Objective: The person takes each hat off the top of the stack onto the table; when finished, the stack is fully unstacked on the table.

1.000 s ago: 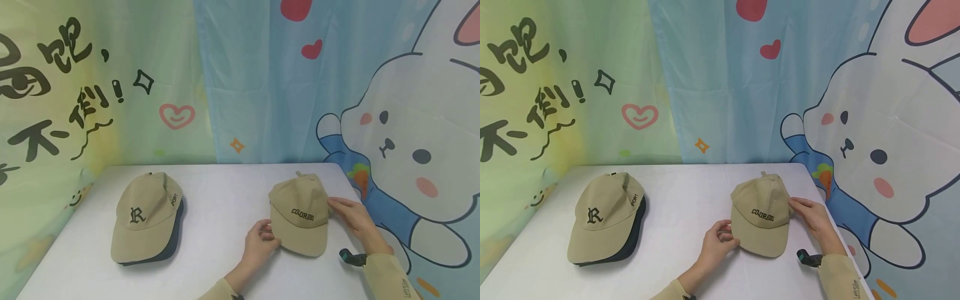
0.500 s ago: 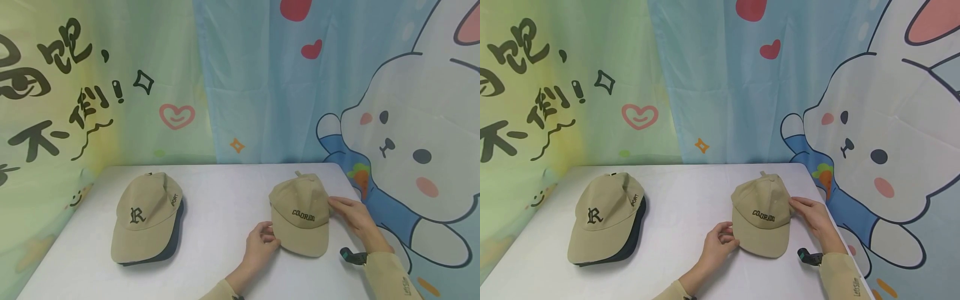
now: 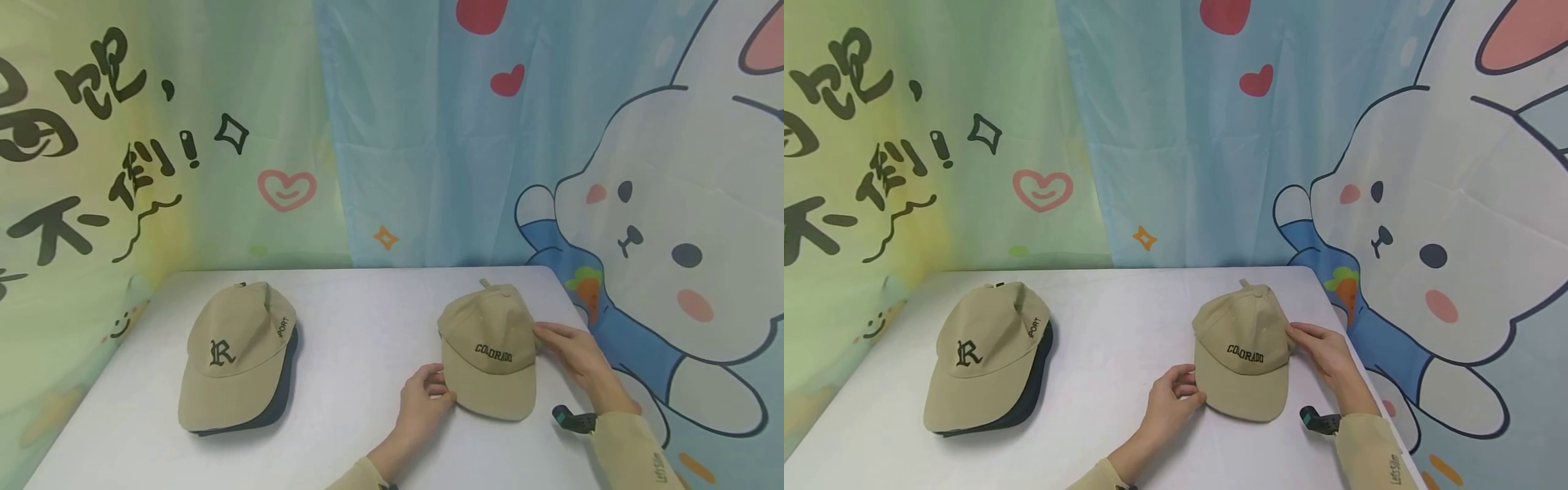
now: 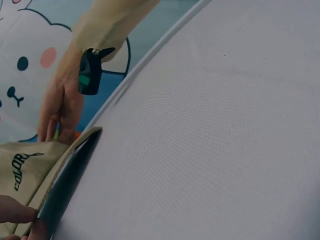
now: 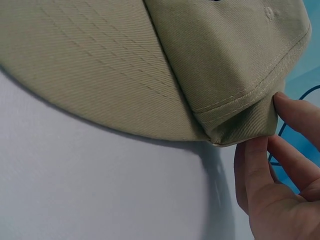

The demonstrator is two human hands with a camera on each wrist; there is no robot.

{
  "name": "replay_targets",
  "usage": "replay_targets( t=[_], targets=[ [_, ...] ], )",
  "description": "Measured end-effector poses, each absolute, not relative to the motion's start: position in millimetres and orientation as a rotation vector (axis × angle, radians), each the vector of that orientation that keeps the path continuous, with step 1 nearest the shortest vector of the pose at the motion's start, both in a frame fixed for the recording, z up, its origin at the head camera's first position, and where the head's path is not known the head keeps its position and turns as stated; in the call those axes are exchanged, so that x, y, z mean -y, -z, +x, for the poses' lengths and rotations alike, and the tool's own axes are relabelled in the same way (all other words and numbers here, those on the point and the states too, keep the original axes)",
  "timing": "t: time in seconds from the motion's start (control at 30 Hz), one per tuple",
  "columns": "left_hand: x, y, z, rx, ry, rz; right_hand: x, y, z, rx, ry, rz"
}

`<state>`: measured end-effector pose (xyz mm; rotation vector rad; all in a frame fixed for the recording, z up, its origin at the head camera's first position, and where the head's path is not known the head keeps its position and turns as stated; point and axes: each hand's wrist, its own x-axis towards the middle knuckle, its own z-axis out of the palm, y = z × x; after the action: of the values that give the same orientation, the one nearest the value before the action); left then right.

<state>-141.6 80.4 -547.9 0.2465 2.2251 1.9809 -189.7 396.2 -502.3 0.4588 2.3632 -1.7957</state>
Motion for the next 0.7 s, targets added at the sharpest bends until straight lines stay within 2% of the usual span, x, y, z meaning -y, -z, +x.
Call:
replay_targets(
  t=[0.7],
  targets=[
    [-81,545,-138,-2.490,-1.854,0.267,-396,516,-185,-2.351,1.896,0.451]
  ],
)
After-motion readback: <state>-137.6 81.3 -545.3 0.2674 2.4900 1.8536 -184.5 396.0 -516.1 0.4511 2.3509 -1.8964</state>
